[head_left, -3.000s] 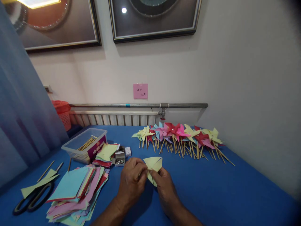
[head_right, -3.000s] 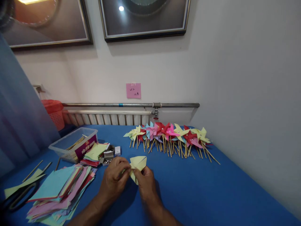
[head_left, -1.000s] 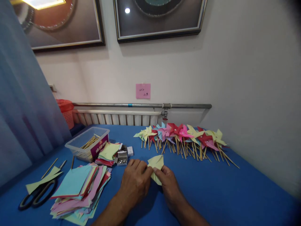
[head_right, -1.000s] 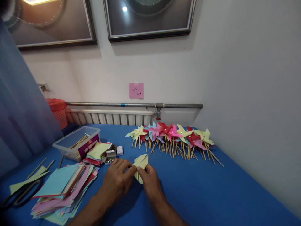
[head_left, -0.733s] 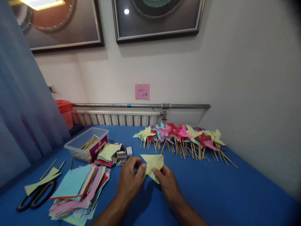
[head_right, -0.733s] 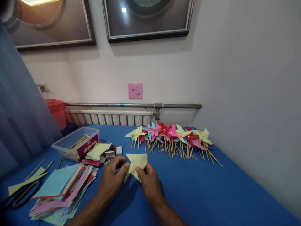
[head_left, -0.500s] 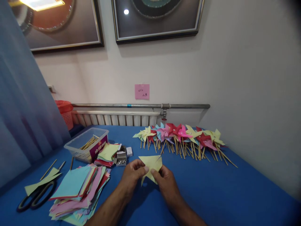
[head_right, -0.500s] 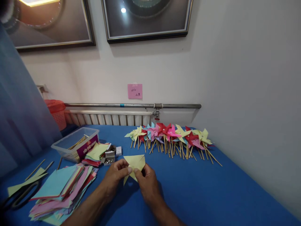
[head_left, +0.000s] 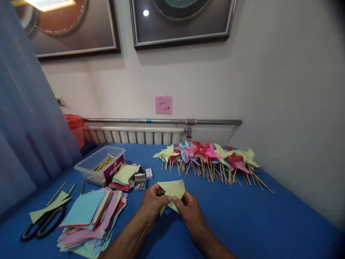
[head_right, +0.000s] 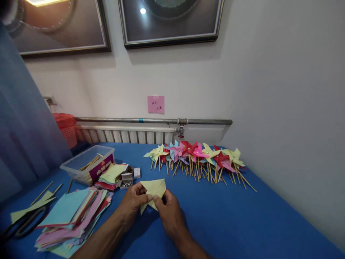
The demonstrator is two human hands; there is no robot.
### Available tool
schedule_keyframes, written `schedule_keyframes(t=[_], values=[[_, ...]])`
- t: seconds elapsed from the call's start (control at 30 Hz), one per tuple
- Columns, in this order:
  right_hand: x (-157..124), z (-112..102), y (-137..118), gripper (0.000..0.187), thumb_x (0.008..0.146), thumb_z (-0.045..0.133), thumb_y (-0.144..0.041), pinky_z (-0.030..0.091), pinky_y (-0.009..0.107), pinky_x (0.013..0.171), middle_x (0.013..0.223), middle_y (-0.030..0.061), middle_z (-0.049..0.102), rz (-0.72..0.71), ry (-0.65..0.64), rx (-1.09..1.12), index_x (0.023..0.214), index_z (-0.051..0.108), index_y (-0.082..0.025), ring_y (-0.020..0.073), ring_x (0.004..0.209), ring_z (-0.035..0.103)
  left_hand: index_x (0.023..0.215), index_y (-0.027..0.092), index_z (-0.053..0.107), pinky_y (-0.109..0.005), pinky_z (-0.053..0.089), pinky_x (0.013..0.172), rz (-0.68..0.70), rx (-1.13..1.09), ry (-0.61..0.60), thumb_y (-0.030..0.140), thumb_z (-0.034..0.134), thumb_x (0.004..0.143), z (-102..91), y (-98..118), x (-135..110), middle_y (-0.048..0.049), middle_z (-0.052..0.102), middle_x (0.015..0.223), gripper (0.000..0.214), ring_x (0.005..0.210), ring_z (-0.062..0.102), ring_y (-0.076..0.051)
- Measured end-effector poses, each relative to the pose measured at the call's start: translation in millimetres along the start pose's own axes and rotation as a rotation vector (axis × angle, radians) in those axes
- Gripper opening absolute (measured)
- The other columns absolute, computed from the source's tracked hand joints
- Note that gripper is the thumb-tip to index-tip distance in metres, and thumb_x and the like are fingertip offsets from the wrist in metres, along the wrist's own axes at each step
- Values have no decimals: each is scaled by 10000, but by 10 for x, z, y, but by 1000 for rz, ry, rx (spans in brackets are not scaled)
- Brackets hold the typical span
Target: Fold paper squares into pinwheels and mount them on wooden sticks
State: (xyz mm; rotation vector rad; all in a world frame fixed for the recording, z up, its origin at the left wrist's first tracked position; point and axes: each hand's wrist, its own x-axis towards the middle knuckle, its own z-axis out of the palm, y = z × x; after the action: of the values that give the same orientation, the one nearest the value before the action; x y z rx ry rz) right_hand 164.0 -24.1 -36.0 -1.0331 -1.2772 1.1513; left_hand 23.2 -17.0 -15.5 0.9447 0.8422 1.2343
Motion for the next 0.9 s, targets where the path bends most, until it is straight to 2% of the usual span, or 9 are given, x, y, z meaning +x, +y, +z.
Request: schedule_keyframes(t=[0.17,0.27,0.43,0.53,0.6,0.73,0.9], values=[[-13,-1,15,418,800,700,-433,595,406,841,984,111,826,8,-23,-64,1104,781,-157,315,915,756,956,142,696,-255,477,602,5,-64,127,239,862,532,-65,31,12,-19,731,731,466,592,621,-142],[0,-8,34,397,807,674,-397,590,386,813,971,100,824,20,-36,-72,1105,778,-157,291,854,751,974,140,702,-242,460,618,60,7,148,280,854,582,-142,99,39,4,693,688,443,580,588,-118],[0,-21,6,371,819,641,-335,567,348,780,951,80,818,16,-105,-91,1115,768,-150,280,883,744,920,165,731,-251,467,669,166,422,90,217,808,607,-205,227,18,-16,712,786,326,707,628,-155],[-20,-30,-51,349,828,602,-287,546,333,773,949,67,815,-11,-137,-165,1101,770,-149,264,877,729,910,177,734,-252,460,683,181,590,-19,182,729,667,-206,268,-28,-13,707,803,243,752,631,-165],[-32,-35,-88,345,826,582,-260,536,326,785,959,60,812,-34,-150,-213,1095,771,-153,256,887,724,927,181,727,-254,449,675,170,648,-57,186,694,699,-217,289,-49,-9,699,804,230,742,618,-162],[-45,-36,-140,358,815,557,-227,529,322,795,953,55,807,-49,-195,-271,1091,772,-152,252,890,723,1049,185,719,-264,455,722,204,712,-28,197,690,719,-265,341,-60,-12,697,869,331,800,618,-170],[-61,-42,-150,340,822,556,-212,524,316,806,966,52,803,-87,-201,-344,1075,778,-164,245,892,717,954,179,717,-255,448,741,158,763,-164,112,616,696,-242,381,-89,-2,688,854,285,805,609,-159]])
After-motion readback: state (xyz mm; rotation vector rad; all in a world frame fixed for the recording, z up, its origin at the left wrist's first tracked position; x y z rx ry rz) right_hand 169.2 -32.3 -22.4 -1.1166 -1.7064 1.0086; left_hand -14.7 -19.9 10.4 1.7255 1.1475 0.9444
